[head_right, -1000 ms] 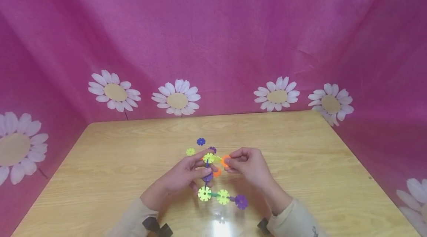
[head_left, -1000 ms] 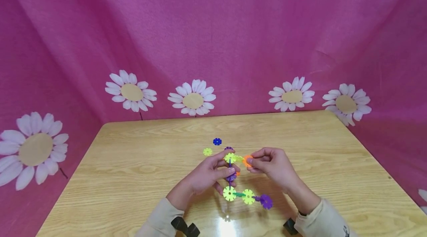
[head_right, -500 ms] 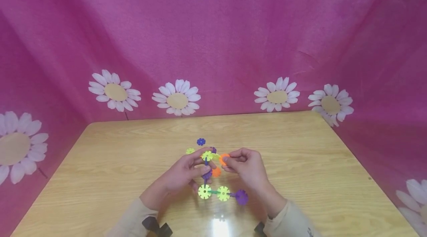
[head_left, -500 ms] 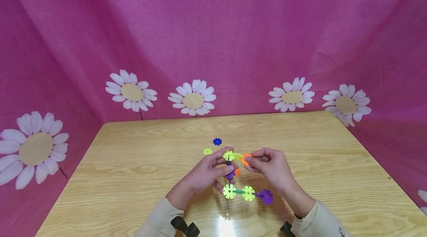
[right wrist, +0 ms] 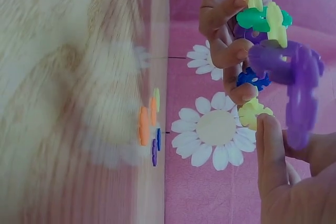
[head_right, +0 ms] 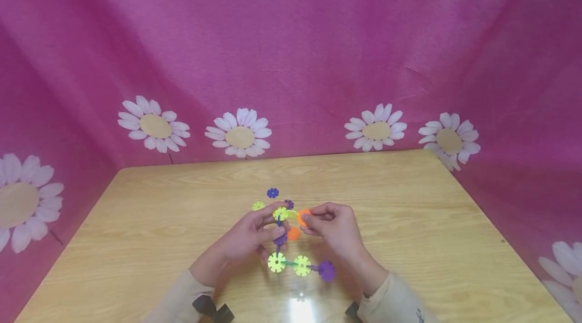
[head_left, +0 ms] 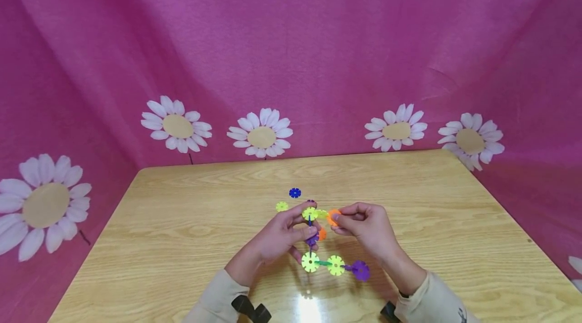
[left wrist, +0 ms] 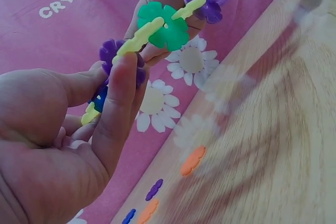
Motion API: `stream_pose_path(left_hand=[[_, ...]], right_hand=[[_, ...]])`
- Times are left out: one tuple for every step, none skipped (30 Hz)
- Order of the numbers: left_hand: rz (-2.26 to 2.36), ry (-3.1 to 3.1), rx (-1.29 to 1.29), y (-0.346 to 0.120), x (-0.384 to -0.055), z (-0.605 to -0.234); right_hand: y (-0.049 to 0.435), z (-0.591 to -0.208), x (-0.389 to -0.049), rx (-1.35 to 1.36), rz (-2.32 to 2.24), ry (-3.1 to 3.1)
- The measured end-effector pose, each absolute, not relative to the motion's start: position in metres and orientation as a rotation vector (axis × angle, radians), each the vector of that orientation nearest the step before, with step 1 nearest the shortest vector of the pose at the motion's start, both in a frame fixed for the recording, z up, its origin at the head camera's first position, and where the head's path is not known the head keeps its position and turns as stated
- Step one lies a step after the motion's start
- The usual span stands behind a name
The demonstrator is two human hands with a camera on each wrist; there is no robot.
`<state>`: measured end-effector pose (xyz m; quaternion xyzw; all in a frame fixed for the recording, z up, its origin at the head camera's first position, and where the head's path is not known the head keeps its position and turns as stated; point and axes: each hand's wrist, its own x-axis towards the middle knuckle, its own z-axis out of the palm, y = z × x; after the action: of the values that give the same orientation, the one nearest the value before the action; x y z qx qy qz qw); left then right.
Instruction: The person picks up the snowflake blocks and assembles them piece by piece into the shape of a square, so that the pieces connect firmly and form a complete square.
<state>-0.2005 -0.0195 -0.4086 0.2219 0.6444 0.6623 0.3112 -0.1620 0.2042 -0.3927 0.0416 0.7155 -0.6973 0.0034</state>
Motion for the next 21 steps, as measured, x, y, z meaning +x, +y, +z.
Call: stream_pose_path(left_hand=[[1.749,1.699,0.589,-0.0196,-0.2008,-0.4088],[1.752,1.698,0.594,-0.0197,-0.2011,-0.4091],[1.752,1.697,0.599,-0.0199,-0.2015,-0.4093],[1.752,1.699,0.605,-0.0201,-0.2022,-0.4097],[1.751,1.699,0.608,-0.0202,-0.2028,-0.4099],[1.750,1.698,0.609,-0.0204,-0.2033,-0.4102],[1.750,1.695,0.612,-0.0205,-0.2037,-0.4105],[1.750,1.693,0.613,-0.0207,-0.2039,-0.4106],[1.750,1.687,0.613,-0.0207,-0.2042,-0.4109],[1.751,1.683,0.615,-0.0206,-0.2043,-0.4112],[1.752,1.679,0.613,-0.0204,-0.2041,-0.4113],[1.753,1.681,0.613,-0.0202,-0.2041,-0.4113],[1.753,1.682,0.615,-0.0198,-0.2039,-0.4113],[1.751,1.689,0.612,-0.0196,-0.2037,-0.4113],[1.747,1.695,0.611,-0.0192,-0.2035,-0.4112],[1.742,1.700,0.612,-0.0189,-0.2033,-0.4110],[1.737,1.704,0.609,-0.0187,-0.2031,-0.4106],[1.734,1.708,0.607,-0.0184,-0.2028,-0.4104],[1.730,1.709,0.605,-0.0183,-0.2027,-0.4102],[1.727,1.709,0.601,-0.0185,-0.2026,-0.4104],[1.725,1.702,0.599,-0.0188,-0.2026,-0.4106]], right_hand=[[0.2042,-0.3925,-0.1623,0.132,-2.181,2.247],[0.2044,-0.3924,-0.1625,0.131,-2.175,2.249],[0.2047,-0.3922,-0.1627,0.129,-2.171,2.246],[0.2050,-0.3922,-0.1631,0.130,-2.174,2.236],[0.2055,-0.3921,-0.1633,0.128,-2.176,2.224],[0.2061,-0.3922,-0.1636,0.126,-2.177,2.211],[0.2069,-0.3925,-0.1639,0.125,-2.176,2.195],[0.2075,-0.3928,-0.1640,0.124,-2.181,2.176],[0.2081,-0.3932,-0.1642,0.122,-2.183,2.159],[0.2085,-0.3934,-0.1642,0.123,-2.184,2.144],[0.2092,-0.3939,-0.1643,0.122,-2.180,2.136],[0.2097,-0.3942,-0.1644,0.124,-2.177,2.132],[0.2099,-0.3944,-0.1645,0.129,-2.174,2.127],[0.2099,-0.3942,-0.1643,0.132,-2.173,2.128],[0.2101,-0.3937,-0.1641,0.136,-2.167,2.138],[0.2100,-0.3928,-0.1639,0.141,-2.165,2.147],[0.2100,-0.3918,-0.1636,0.145,-2.163,2.152],[0.2098,-0.3906,-0.1632,0.148,-2.161,2.159],[0.2096,-0.3898,-0.1631,0.150,-2.162,2.163],[0.2092,-0.3890,-0.1628,0.151,-2.163,2.166],[0.2089,-0.3886,-0.1627,0.152,-2.164,2.165]])
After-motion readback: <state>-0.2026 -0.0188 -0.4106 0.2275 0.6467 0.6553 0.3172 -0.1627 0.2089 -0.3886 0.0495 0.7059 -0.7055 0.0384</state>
